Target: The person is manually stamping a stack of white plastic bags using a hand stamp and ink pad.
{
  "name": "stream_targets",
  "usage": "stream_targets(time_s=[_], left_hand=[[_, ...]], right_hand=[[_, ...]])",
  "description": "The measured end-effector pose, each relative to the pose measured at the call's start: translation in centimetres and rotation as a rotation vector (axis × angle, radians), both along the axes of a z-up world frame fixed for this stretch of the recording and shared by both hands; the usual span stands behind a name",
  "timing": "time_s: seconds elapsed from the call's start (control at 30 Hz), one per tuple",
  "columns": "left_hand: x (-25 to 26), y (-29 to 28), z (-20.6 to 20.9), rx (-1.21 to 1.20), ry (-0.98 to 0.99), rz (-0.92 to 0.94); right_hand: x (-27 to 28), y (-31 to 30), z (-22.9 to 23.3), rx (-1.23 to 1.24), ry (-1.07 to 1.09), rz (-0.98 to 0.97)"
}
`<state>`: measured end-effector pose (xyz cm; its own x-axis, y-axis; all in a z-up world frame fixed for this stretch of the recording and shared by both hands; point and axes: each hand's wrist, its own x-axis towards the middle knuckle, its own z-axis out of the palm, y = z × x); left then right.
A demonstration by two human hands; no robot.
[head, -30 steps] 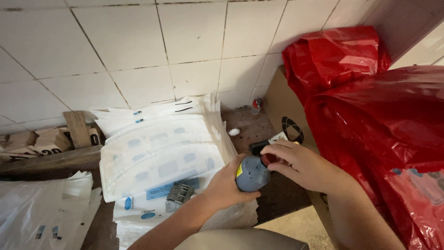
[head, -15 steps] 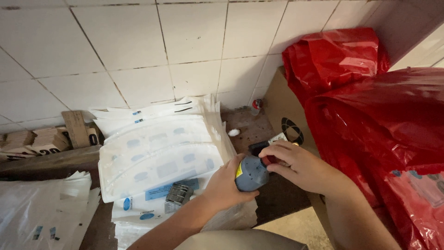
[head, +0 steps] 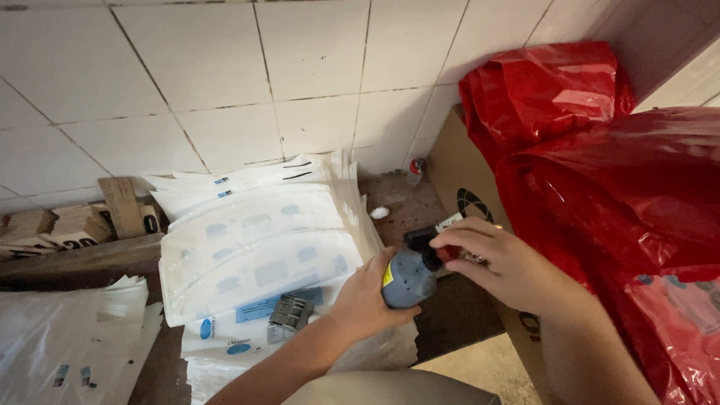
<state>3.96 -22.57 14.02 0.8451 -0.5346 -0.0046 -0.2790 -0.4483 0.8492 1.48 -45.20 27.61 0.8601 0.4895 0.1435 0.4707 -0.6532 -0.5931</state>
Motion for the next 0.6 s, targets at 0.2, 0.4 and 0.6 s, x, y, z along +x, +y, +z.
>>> stream_targets(time_s=[0.2,0.4,0.6], left_hand=[[0.3,0.1,-0.8,-0.009,-0.007,0.01],[0.2,0.3,-0.8,-0.05,-0.008,0.01],[0.1,0.1,-1.2,-0.046,-0.016,0.008]], right_hand=[[-1.9,-2.1,2.9,-0.053,-0.221,-0.168],[-4.2,-3.0,4.4,-0.141,-0.32,-0.339],[-5.5,-3.1,4.8,-0.215,-0.321,-0.501]])
